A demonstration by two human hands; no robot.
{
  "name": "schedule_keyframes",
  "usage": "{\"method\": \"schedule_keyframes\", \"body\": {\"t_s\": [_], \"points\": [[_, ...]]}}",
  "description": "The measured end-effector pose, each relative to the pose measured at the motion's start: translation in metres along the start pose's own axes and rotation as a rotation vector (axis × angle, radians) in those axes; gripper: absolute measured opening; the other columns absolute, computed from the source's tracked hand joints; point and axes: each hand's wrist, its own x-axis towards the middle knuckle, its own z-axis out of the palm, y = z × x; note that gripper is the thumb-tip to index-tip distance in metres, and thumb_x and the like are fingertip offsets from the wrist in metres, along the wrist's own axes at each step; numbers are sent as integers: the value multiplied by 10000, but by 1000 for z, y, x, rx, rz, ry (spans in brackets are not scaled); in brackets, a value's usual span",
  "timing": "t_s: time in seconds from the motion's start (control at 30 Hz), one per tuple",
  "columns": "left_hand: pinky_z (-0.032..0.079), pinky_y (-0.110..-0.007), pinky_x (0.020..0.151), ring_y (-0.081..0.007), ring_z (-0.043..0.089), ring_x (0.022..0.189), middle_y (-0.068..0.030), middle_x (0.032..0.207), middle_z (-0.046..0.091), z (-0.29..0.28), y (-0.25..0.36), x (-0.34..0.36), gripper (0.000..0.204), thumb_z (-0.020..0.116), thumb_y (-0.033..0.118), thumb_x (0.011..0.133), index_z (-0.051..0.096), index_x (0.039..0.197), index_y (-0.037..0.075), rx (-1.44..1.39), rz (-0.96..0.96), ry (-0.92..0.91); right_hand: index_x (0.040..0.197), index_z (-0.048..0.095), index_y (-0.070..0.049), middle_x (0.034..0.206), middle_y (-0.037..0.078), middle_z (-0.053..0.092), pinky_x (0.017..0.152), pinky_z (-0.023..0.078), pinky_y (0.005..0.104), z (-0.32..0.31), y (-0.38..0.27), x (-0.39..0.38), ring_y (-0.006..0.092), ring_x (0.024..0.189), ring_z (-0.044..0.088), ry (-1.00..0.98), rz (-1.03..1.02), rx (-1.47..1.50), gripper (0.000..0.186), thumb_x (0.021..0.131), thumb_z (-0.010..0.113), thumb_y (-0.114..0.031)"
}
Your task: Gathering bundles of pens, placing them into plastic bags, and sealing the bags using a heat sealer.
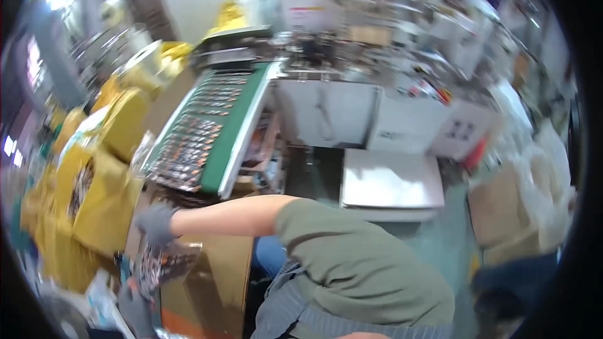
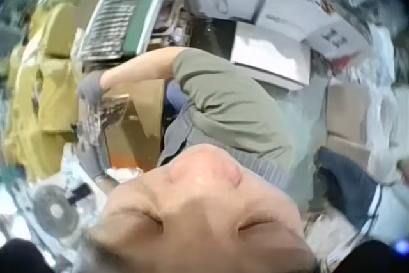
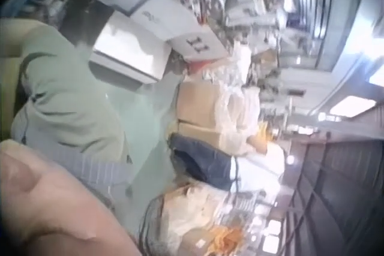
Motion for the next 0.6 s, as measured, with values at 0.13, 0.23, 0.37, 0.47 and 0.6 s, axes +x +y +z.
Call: {"method": "schedule_keyframes", "body": {"t_s": [0.13, 0.23, 0.37, 0.47, 0.6], "points": [[484, -370, 751, -228, 607, 857, -170, 875, 645, 34, 49, -11, 289, 558, 156, 852, 613, 1059, -38, 331, 45, 39, 877, 658, -62, 876, 151, 673, 698, 492, 385, 26, 72, 20, 281, 831, 647, -431, -138, -311, 308, 745, 573, -326], [480, -252, 549, -137, 620, 638, -69, 864, 650, 18, 40, -24, 289, 535, 192, 910, 631, 1090, -14, -52, 4, 85, 870, 655, -22, 850, 127, 666, 693, 490, 344, -11, 13, 8, 231, 787, 640, -51, -15, 49, 263, 719, 624, -235], [421, -183, 472, -63, 546, 513, -51, 633, 609, 12, 79, -52, 246, 491, 161, 933, 623, 1009, -32, -382, -73, 168, 1159, 516, -17, 967, 157, 633, 742, 473, 365, -8, -48, 0, 272, 882, 615, 153, -546, 101, 511, 828, 642, -385], [423, -183, 465, -62, 543, 503, -54, 634, 613, 3, 84, -65, 230, 499, 157, 932, 624, 978, -30, -533, -114, 251, 979, 552, -41, 798, 187, 613, 630, 465, 423, 62, -48, 4, 373, 710, 607, -128, -683, -35, 354, 861, 606, -371], [484, -217, 612, -92, 592, 660, -37, 809, 631, -7, 50, -68, 156, 606, 104, 868, 603, 958, -24, -259, 164, 545, 786, 585, -36, 576, 87, 548, 492, 426, 325, 87, -55, 13, 172, 474, 523, -212, -502, 337, 217, 903, 559, -217]]}}
